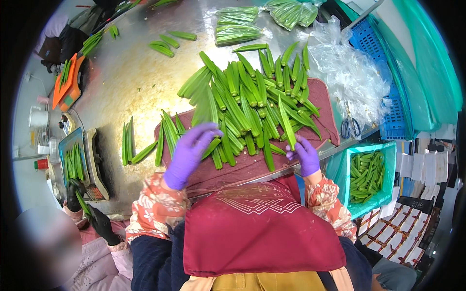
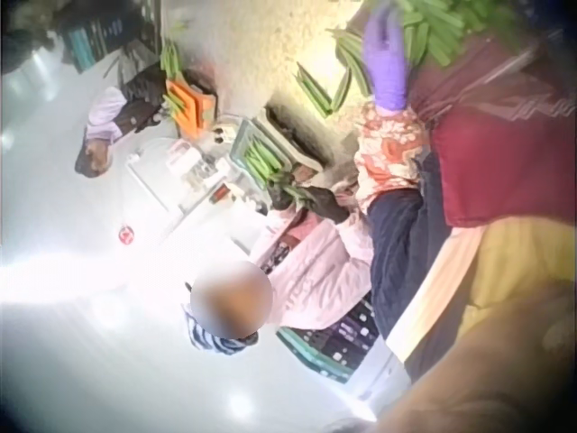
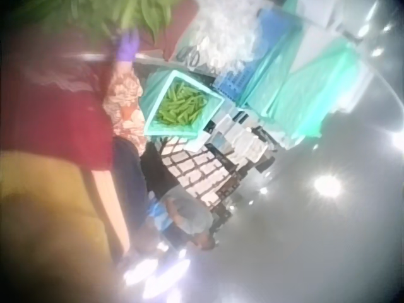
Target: The person trims the tips of okra pods using shears and places the trimmed pieces into a plastic bag. The person repeatedly picks up okra, snips the ends, and collects the trimmed pods on a cutting board while coworkers also trim okra nearby.
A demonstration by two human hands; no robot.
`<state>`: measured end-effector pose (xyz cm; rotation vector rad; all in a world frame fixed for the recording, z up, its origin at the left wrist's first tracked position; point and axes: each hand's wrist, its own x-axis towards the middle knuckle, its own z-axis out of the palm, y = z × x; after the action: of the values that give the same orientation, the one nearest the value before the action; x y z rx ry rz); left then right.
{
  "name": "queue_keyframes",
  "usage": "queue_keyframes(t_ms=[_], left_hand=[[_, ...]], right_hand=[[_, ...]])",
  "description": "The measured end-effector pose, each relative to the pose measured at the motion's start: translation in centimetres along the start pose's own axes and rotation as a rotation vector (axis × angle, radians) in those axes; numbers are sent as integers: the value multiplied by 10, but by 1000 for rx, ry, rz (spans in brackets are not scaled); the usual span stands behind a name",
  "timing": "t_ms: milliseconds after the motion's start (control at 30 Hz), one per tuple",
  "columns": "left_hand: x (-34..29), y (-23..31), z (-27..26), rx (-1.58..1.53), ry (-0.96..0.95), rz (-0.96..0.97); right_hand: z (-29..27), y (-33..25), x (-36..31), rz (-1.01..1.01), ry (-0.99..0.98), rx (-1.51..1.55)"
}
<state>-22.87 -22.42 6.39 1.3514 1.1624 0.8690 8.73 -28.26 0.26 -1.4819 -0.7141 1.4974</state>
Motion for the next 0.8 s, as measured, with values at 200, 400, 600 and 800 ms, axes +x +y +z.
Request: queue_keyframes(t_ms=[200,400,600,800], left_hand=[[7,0,64,-650,-363,-280],[3,-17,73,-802,-398,-288],[-5,-13,73,-865,-478,-406],[-9,-11,74,-989,-441,-461]], right_hand=[[36,-12,-34,140,-495,454],[54,7,-39,242,-554,398],[60,13,-34,322,-509,274],[63,5,-24,452,-550,527]])
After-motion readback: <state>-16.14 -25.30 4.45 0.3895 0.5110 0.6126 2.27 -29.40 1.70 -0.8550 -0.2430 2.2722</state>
